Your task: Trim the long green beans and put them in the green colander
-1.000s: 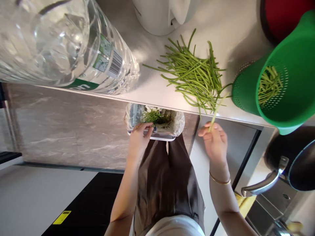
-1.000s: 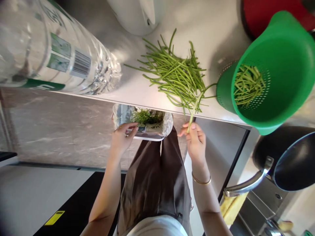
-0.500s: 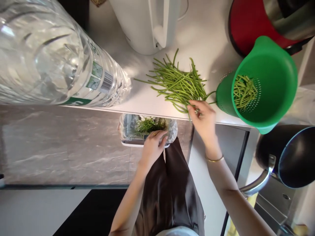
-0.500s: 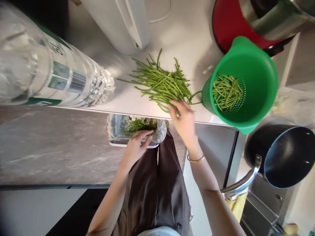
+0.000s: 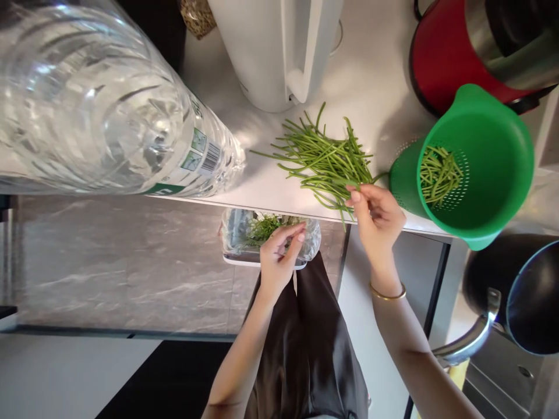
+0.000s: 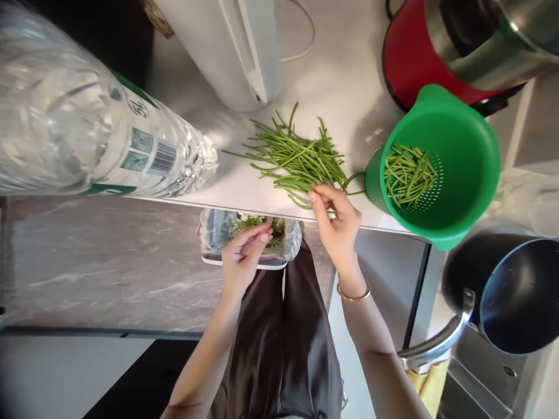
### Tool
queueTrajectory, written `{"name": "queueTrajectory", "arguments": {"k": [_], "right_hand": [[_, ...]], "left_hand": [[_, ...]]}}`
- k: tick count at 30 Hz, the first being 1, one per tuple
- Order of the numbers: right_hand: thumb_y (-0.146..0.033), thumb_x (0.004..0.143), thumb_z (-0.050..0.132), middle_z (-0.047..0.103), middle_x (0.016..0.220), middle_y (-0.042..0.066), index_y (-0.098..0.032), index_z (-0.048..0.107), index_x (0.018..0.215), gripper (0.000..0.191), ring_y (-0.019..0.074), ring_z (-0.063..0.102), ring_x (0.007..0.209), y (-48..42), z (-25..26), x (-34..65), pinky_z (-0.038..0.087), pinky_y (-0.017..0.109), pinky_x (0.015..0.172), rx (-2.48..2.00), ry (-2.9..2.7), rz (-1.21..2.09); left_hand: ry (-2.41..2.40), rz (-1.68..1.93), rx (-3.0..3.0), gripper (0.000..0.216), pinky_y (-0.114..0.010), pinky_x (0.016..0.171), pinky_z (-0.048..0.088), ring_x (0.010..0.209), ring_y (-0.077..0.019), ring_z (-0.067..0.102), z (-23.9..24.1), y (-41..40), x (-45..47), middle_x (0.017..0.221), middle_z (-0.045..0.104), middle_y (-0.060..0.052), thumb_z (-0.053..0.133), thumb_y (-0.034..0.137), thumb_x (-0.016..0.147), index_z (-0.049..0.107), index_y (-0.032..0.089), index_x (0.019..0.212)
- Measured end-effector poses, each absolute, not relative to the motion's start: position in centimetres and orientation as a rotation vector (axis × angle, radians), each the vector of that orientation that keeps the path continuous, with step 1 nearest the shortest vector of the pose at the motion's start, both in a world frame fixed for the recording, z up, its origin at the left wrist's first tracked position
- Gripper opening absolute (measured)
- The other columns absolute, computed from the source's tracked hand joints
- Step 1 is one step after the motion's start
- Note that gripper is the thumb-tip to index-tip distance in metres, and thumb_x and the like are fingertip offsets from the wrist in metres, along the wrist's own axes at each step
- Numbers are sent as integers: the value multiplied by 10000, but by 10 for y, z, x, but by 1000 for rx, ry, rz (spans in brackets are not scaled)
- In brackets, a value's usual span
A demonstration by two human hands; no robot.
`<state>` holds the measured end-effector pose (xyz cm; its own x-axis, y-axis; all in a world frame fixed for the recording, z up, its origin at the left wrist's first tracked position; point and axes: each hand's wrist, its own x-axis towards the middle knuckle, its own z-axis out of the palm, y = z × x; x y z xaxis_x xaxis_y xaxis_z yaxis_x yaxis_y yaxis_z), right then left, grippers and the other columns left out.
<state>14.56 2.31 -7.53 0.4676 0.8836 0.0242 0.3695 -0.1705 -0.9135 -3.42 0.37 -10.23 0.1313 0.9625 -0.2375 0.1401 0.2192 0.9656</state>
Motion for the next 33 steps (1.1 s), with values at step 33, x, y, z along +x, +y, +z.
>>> {"name": "queueTrajectory", "arguments": {"k": [33], "right_hand": [[-103, 805, 602, 704, 829, 16, -256, 669, 996, 253, 140, 656, 694, -37, -76, 97, 559, 255, 640, -1355, -1612, 999]], "left_hand": [[1026, 579, 524, 175, -207, 488, 375, 471, -69, 472, -81, -2, -73, 545, 605, -3, 726, 307, 676, 697, 135, 687]]}}
